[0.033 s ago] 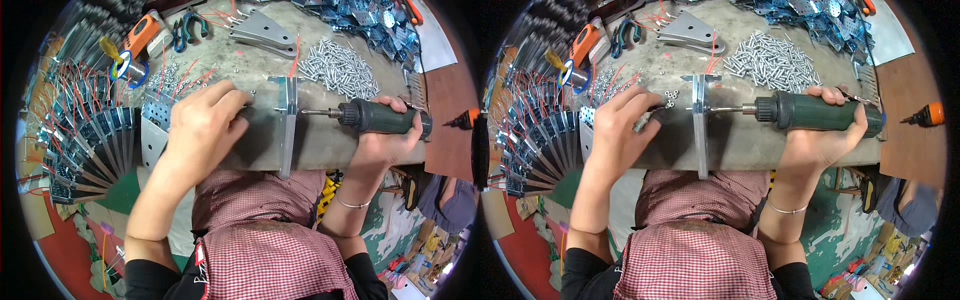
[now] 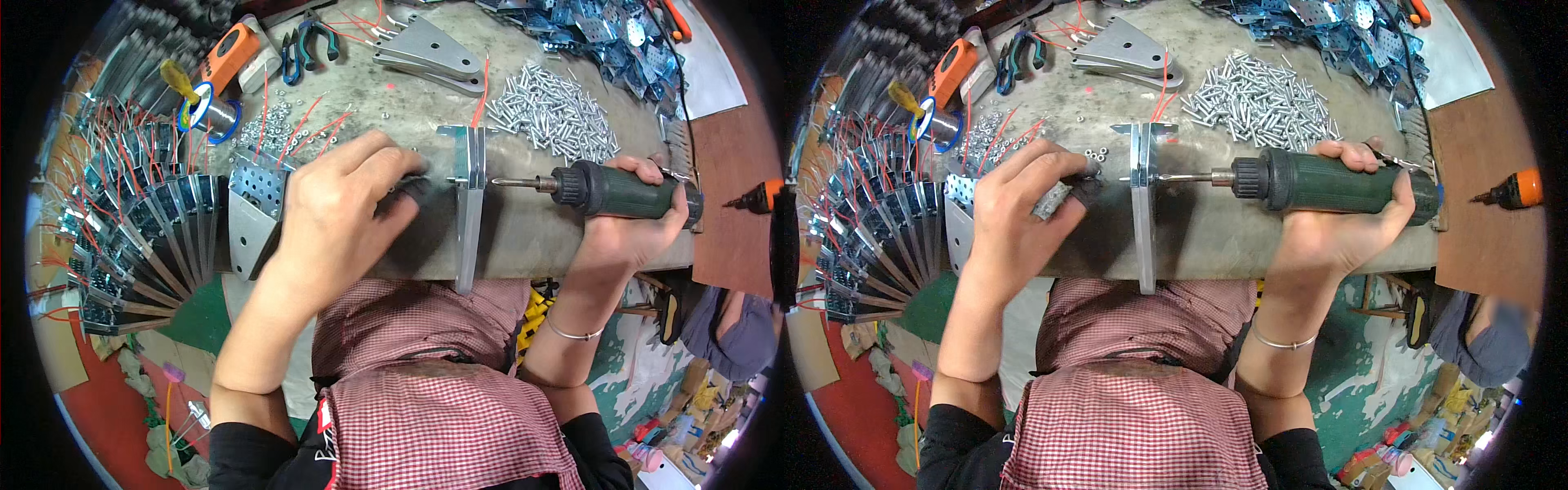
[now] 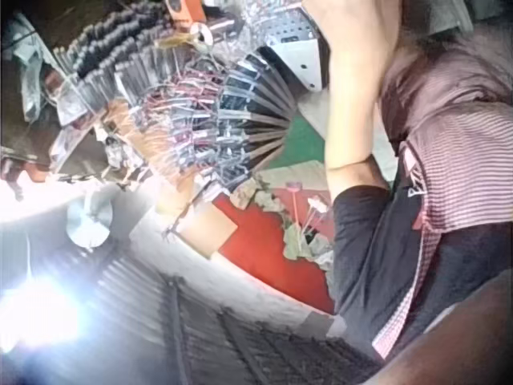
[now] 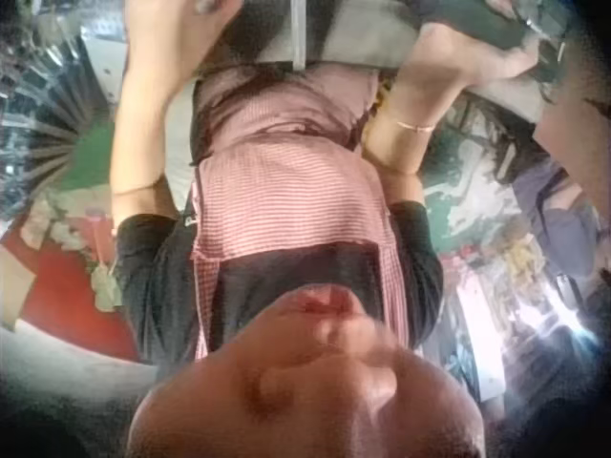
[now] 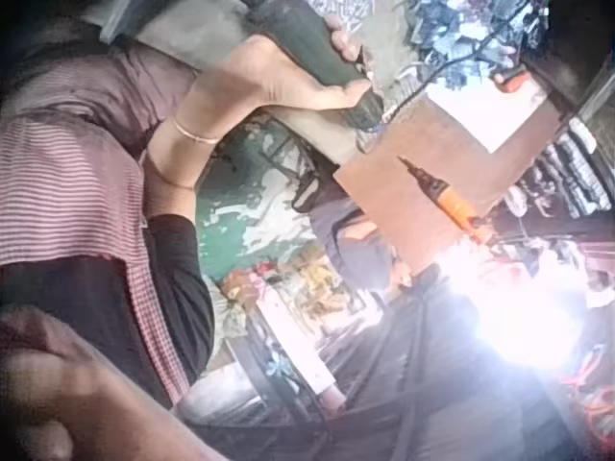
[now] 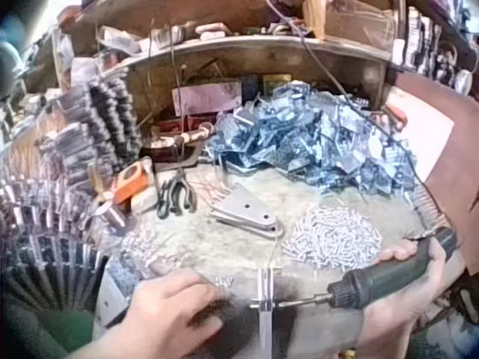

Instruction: Assembling metal industrial components using screws and an electric screwdriver.

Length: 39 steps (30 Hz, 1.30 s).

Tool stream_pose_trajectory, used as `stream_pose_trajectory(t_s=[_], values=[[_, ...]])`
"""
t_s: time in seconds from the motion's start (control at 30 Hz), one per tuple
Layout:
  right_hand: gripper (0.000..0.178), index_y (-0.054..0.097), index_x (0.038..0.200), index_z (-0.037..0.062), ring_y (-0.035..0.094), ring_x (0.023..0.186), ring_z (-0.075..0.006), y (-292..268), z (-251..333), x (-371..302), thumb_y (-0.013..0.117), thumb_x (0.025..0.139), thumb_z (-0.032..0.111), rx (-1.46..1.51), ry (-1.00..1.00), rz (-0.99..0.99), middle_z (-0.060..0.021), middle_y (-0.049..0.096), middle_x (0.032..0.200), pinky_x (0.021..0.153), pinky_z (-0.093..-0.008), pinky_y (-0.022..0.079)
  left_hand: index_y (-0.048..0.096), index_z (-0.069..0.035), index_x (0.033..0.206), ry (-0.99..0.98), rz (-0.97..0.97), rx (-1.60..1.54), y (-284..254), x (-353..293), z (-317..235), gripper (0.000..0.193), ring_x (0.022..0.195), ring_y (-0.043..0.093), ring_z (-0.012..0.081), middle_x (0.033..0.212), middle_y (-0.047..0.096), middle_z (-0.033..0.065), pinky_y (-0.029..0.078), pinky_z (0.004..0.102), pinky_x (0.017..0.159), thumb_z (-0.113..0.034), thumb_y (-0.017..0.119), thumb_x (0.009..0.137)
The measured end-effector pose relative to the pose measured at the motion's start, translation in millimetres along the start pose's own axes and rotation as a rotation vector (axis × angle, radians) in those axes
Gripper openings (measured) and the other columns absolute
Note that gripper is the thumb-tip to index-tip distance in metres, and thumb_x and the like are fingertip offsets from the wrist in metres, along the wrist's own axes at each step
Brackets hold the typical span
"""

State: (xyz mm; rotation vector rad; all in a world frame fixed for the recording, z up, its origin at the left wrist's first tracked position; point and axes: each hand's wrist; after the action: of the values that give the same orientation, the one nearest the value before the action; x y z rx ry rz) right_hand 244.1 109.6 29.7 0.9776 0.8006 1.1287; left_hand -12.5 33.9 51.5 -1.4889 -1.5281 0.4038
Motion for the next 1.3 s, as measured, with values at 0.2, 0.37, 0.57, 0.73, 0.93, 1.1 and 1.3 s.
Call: stream_pose_trajectory(t_s=[0.2,0.37,0.57,0.73,0.93,1.1,1.3], values=[[0.026,0.048,0.095,0.0033,0.052,0.069,-0.0137,-2,-8,2,0.057,0.084,0.025,0.047,0.035,-0.045,-0.0013,0.049,0.075,0.077,-0.0328,0.047,0.063,0.005,0.09,-0.14,-0.153,-0.455,30,-6,0,0.019,0.077,0.058,0.0167,0.084,0.062,0.0083,0.046,0.0269,0.071,-0.004,0.07,0.074],[0.026,0.047,0.095,0.004,0.053,0.069,-0.0133,-7,-9,4,0.057,0.083,0.024,0.091,0.086,-0.001,-0.0012,0.05,0.074,0.076,-0.032,0.047,0.063,0.007,0.092,-0.21,-0.202,-0.613,44,-9,1,0.021,0.081,0.056,0.013,0.086,0.061,0.0066,0.044,0.0248,0.074,-0.009,0.071,0.08],[0.028,0.045,0.098,0.0041,0.054,0.068,-0.0134,-10,-9,5,0.058,0.082,0.024,0.093,0.084,-0.026,-0.0008,0.05,0.074,0.076,-0.0319,0.048,0.064,0.003,0.094,-0.446,-0.276,-0.907,46,-9,-15,0.016,0.081,0.061,0.0149,0.085,0.064,0.0081,0.048,0.0276,0.074,-0.001,0.065,0.078],[0.028,0.045,0.097,0.004,0.054,0.067,-0.013,-8,-11,3,0.058,0.082,0.024,0.093,0.088,-0.022,-0.0008,0.051,0.074,0.075,-0.0319,0.048,0.064,0.003,0.095,-0.35,-0.277,-0.795,52,-16,-6,0.016,0.077,0.059,0.0111,0.085,0.062,0.0049,0.046,0.0236,0.069,-0.004,0.068,0.081],[0.028,0.045,0.097,0.004,0.054,0.067,-0.0132,-8,-11,2,0.058,0.083,0.024,0.09,0.076,-0.04,-0.001,0.051,0.074,0.075,-0.0324,0.048,0.064,0.001,0.094,-0.364,-0.285,-0.756,53,-14,-8,0.015,0.075,0.06,0.0143,0.083,0.063,0.0077,0.047,0.0263,0.068,-0.003,0.068,0.079],[0.029,0.045,0.097,0.0037,0.054,0.067,-0.0136,-8,-12,1,0.059,0.083,0.024,0.148,0.099,-0.027,-0.001,0.05,0.073,0.075,-0.0328,0.048,0.064,0.001,0.096,-0.277,-0.272,-0.661,51,-15,-8,0.018,0.074,0.061,0.0181,0.083,0.063,0.0102,0.048,0.0269,0.068,0.0,0.067,0.078],[0.028,0.046,0.096,0.0033,0.053,0.066,-0.014,-12,-11,3,0.058,0.084,0.026,0.178,0.149,0.003,-0.0005,0.05,0.072,0.073,-0.0333,0.048,0.061,0.001,0.093,-0.236,-0.293,-0.509,50,-13,-13,0.019,0.069,0.06,0.0219,0.079,0.061,0.0113,0.047,0.0282,0.064,0.006,0.06,0.074]])
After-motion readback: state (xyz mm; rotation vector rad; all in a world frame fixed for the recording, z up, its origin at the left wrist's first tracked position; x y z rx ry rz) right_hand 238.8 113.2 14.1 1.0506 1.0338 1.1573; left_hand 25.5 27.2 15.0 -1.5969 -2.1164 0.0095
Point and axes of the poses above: each hand's wrist, its own x-axis towards the middle knuckle, its own y-axis out of the palm, z = x × y
